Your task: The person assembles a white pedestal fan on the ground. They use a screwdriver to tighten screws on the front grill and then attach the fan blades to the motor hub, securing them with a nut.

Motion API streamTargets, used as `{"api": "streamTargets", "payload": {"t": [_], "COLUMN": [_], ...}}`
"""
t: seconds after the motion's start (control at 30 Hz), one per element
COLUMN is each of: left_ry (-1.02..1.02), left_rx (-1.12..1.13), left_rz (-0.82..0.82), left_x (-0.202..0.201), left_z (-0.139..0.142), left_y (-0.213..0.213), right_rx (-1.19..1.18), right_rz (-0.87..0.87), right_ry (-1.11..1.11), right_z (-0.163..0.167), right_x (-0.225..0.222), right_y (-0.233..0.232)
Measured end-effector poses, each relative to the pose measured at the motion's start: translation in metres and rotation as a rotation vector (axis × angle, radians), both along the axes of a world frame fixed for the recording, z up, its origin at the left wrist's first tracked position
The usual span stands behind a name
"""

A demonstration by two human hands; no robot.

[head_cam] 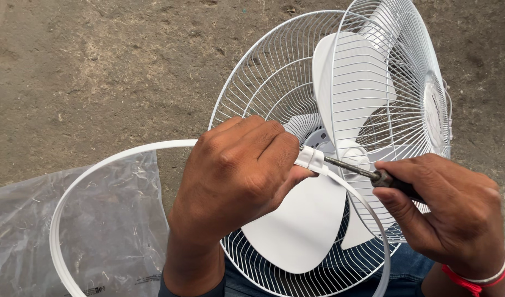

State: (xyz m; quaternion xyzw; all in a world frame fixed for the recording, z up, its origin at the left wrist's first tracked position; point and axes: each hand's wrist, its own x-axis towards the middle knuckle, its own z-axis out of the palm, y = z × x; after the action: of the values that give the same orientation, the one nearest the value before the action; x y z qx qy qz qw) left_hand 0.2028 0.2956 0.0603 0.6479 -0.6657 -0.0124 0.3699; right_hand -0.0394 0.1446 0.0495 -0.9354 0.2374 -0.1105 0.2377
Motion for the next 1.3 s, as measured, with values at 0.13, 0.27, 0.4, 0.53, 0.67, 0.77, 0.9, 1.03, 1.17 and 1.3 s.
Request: {"api": "streamTargets", "payload": {"t": [0.13,0.27,0.4,0.53,0.67,0.77,0.9,1.03,1.17,1.3], "left_ry": [0.003,0.011,0.012,-0.006,-0.006,-0.005,-0.002,-0.012,-0.001,0.003], "left_rx": [-0.007,-0.013,-0.029,-0.017,-0.024,-0.019,-0.029,-0.024,-0.022,-0.022], "left_rz": [-0.001,0.003,0.01,0.01,-0.001,0.0,0.011,0.01,0.004,0.002], "left_x": [0.0005,-0.0003,0.0007,0.0006,0.0008,0.0007,0.0009,0.0009,0.0001,0.0003], "left_z": [-0.0008,-0.001,-0.0009,-0.0024,-0.0032,-0.0029,-0.0023,-0.0033,-0.003,-0.0016], "left_y": [-0.0005,-0.0005,-0.0018,-0.0026,-0.0022,-0.0022,-0.0019,-0.0029,-0.0024,-0.002], "right_rx": [-0.004,-0.023,-0.031,-0.015,-0.03,-0.045,-0.083,-0.05,-0.083,-0.106], "right_rz": [-0.023,-0.032,0.003,0.005,-0.039,-0.035,0.032,0.035,-0.023,0.01], "right_ry": [-0.016,-0.056,-0.063,0.028,-0.03,-0.054,-0.084,-0.041,-0.086,-0.083], "right_z": [-0.0032,-0.0059,-0.0039,-0.0037,-0.0055,-0.005,-0.0029,-0.0009,0.0008,0.0021], "right_x": [-0.0012,0.0003,0.0003,0.0008,0.0015,0.0018,0.004,0.0079,0.0083,0.0068], "right_y": [0.001,-0.001,-0.0011,-0.0013,-0.0015,-0.0013,0.0001,-0.0003,0.0023,0.0008]}}
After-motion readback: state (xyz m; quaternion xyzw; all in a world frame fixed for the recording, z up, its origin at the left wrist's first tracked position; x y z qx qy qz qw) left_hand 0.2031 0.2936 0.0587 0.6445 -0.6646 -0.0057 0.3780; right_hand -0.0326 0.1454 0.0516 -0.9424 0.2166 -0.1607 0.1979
